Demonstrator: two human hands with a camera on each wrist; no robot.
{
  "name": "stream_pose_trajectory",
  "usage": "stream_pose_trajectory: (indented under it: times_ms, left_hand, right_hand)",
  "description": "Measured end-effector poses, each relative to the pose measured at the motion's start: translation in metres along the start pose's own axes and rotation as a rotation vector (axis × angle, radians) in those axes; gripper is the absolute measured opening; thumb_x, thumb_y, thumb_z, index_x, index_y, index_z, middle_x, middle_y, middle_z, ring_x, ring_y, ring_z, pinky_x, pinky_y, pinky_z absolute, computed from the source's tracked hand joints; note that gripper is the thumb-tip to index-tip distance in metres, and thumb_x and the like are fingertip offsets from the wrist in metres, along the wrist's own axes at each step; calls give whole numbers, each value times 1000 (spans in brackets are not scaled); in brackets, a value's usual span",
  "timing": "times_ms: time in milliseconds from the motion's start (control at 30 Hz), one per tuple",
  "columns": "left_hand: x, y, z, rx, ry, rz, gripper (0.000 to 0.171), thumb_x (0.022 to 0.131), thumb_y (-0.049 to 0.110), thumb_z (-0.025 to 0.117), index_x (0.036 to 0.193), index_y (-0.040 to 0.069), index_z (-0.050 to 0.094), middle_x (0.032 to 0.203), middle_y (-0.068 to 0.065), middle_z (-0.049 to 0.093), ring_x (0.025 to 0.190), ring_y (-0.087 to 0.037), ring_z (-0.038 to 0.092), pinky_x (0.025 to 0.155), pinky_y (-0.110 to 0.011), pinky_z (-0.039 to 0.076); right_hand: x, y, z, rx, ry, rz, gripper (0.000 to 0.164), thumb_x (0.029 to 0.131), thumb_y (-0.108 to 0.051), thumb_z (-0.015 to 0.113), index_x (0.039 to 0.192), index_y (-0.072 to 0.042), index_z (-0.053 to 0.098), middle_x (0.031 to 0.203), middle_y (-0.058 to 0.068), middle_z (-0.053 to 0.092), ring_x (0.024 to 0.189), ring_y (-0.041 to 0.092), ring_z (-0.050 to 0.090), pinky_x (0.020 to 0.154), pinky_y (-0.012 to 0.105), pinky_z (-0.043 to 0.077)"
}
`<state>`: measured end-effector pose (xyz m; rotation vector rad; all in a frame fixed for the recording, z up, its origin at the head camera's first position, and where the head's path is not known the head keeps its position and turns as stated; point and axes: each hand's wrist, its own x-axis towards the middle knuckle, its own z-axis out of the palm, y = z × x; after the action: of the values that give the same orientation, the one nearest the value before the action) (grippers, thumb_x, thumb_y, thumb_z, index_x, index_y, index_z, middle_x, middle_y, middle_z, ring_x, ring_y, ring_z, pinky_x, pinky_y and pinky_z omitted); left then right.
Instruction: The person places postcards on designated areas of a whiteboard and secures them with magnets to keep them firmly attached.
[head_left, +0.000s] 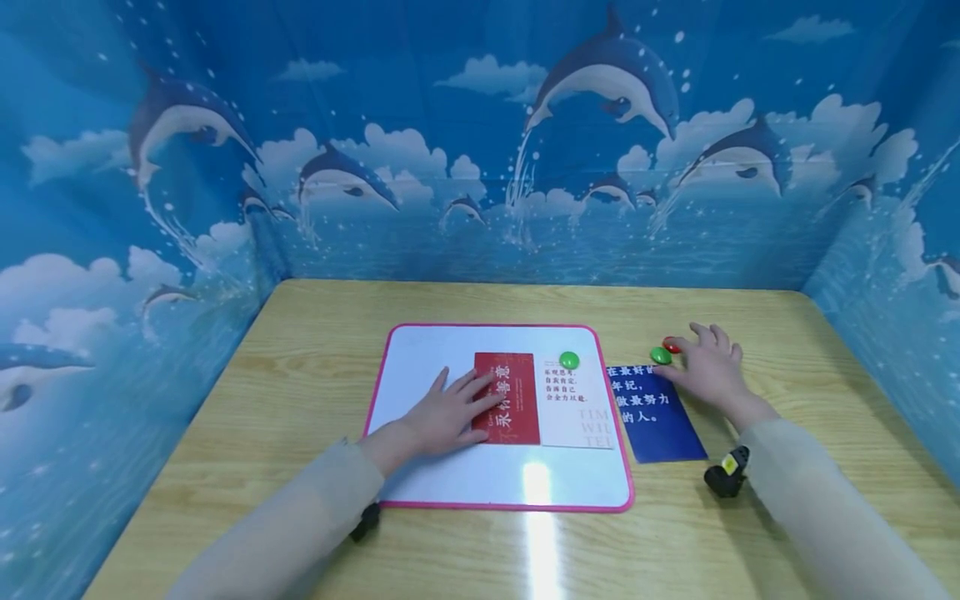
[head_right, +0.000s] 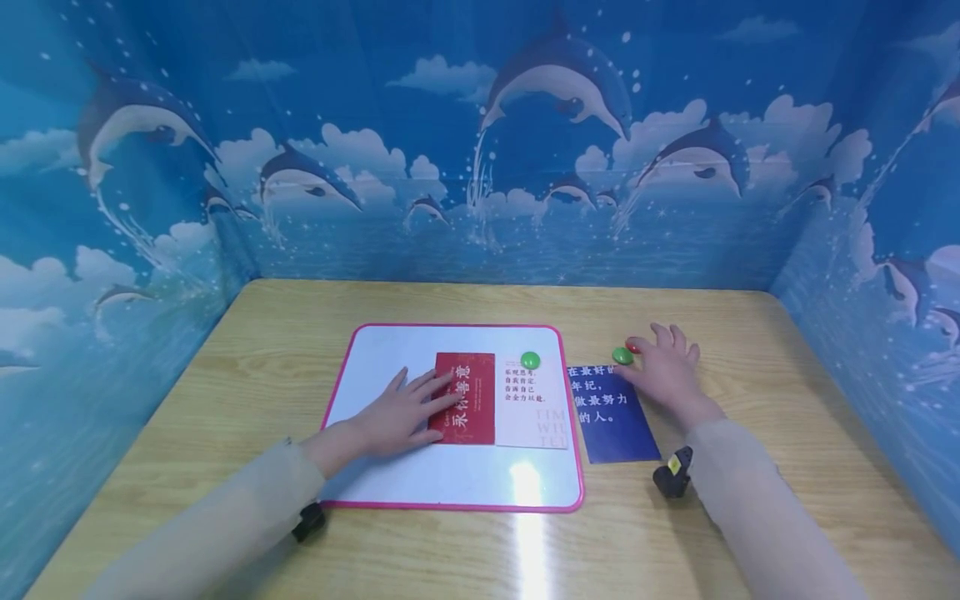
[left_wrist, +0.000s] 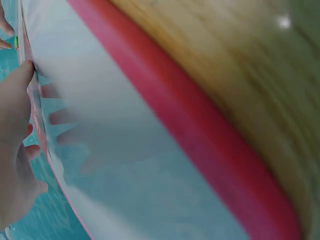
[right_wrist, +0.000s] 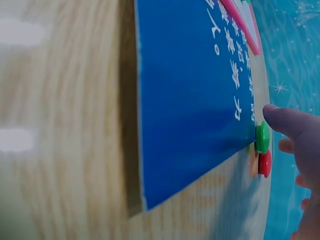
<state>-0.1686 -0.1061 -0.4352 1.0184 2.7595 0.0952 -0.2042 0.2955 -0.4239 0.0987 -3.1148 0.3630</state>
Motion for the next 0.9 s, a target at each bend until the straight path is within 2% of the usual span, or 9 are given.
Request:
stream_pose_trajectory:
  times_ms: [133, 533, 733, 900]
  left_hand:
    - [-2, -1, 1, -26, -27, -12, 70, 84, 51, 61, 146, 32, 33, 155, -2, 26, 143, -25, 23, 114, -60, 11]
    - [-3, 0, 0, -45, -34, -20, 69, 85, 50, 61, 145, 31, 34, 154, -1, 28, 143, -24, 25, 114, -60, 10]
    - [-1, -1, 1, -49, -37, -26, 70, 84, 50, 62, 145, 32, 34, 154, -1, 28, 143, -24, 25, 114, -60, 9]
    - [0, -2, 2, -50, -41, -25, 70, 83, 50, 62, 145, 32, 33, 154, -1, 27, 143, -24, 24, 114, -60, 9]
  right_hand:
    - [2, 2, 2, 10, -6, -2, 65, 81, -46, 66, 127, -2, 53, 143, 37, 21, 131, 60, 11, 97, 77, 8]
    - [11, 4, 10, 14, -7, 32, 53, 83, -36, 66, 120, 1, 58, 144, 36, 21, 131, 60, 10, 99, 76, 6]
    - [15, 1, 11, 17, 9, 51, 43, 83, -30, 67, 112, 2, 61, 143, 36, 23, 131, 59, 11, 99, 76, 7]
    - [16, -3, 9, 27, 14, 58, 40, 81, -28, 69, 106, 3, 64, 141, 37, 25, 131, 59, 11, 99, 77, 3]
